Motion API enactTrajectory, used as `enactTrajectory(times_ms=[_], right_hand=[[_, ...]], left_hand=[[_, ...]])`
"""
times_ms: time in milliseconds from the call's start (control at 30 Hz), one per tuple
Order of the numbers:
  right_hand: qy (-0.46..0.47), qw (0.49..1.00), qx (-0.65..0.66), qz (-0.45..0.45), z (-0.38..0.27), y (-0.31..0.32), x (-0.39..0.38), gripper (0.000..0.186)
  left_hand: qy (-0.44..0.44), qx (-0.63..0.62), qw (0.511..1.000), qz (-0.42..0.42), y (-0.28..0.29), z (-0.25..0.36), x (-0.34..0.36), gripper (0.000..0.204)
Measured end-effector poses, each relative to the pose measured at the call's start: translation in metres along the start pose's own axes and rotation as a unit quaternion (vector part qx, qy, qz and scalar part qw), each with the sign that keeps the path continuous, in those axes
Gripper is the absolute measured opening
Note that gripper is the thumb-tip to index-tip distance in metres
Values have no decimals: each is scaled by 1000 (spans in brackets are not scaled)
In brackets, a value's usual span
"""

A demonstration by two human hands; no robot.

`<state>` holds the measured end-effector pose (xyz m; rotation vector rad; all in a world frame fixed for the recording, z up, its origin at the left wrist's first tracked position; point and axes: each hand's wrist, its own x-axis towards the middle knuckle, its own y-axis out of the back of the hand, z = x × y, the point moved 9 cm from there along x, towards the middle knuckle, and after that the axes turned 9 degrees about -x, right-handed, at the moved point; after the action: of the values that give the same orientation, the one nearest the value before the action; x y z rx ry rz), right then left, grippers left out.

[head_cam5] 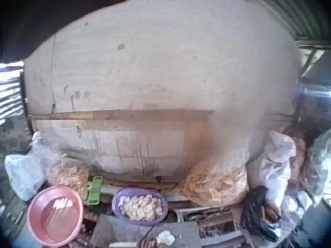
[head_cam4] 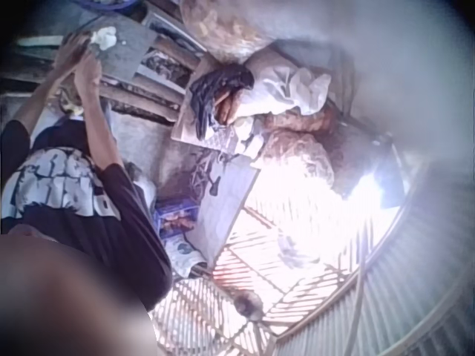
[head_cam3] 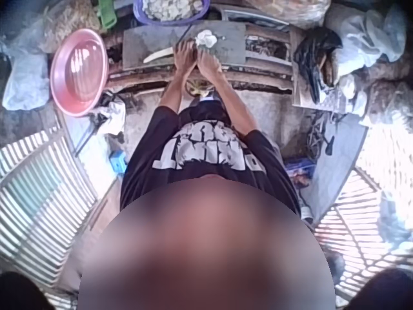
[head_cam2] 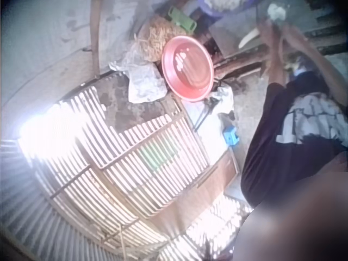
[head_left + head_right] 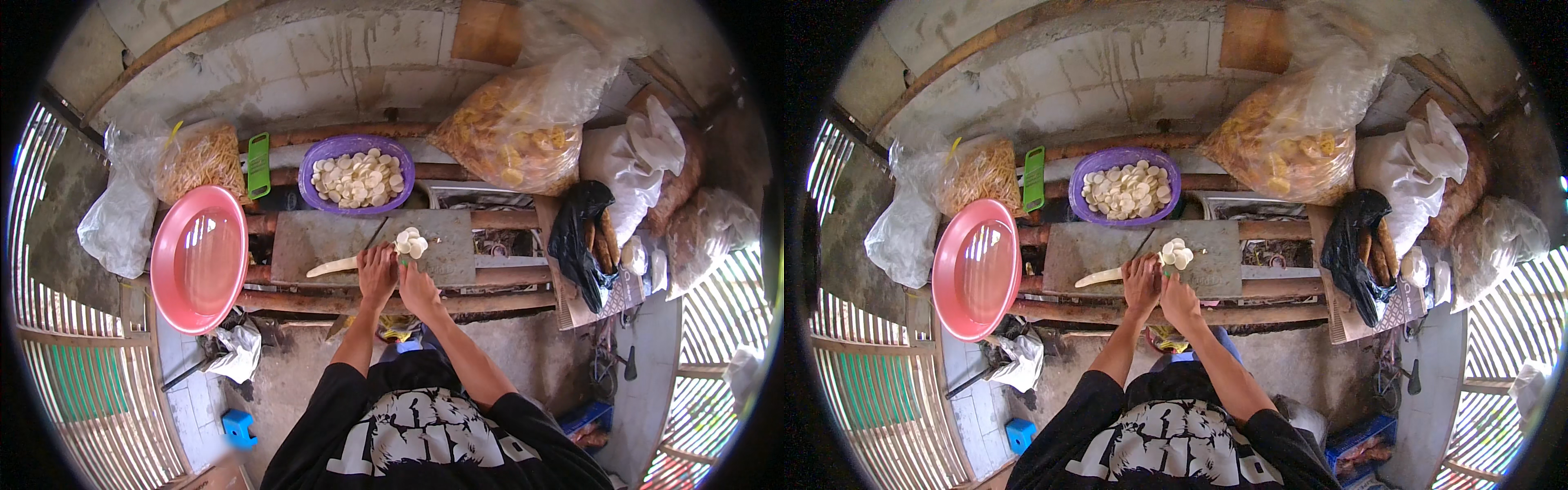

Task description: The person washes a peeled cassava root in a pink basin and then slices it into rounds on a wooden block using a knife.

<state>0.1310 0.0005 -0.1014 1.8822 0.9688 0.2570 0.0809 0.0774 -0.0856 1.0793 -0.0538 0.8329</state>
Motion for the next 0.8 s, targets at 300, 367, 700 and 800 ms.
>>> enactTrajectory(times_ms=[300,367,700,800], right_hand=[[-3,997,-72,20,-1,3,-3,31],[-3,996,-81,26,-1,5,-2,30],[-34,993,-68,-85,23,-13,6,32],[-26,995,-62,-79,28,-16,6,34]], left_hand=[[11,-15,1000,-4,0,7,-1,24],[5,-21,1000,3,-1,8,-1,25],[-21,-43,998,32,4,16,-7,17],[-13,-34,999,34,0,17,-8,15]])
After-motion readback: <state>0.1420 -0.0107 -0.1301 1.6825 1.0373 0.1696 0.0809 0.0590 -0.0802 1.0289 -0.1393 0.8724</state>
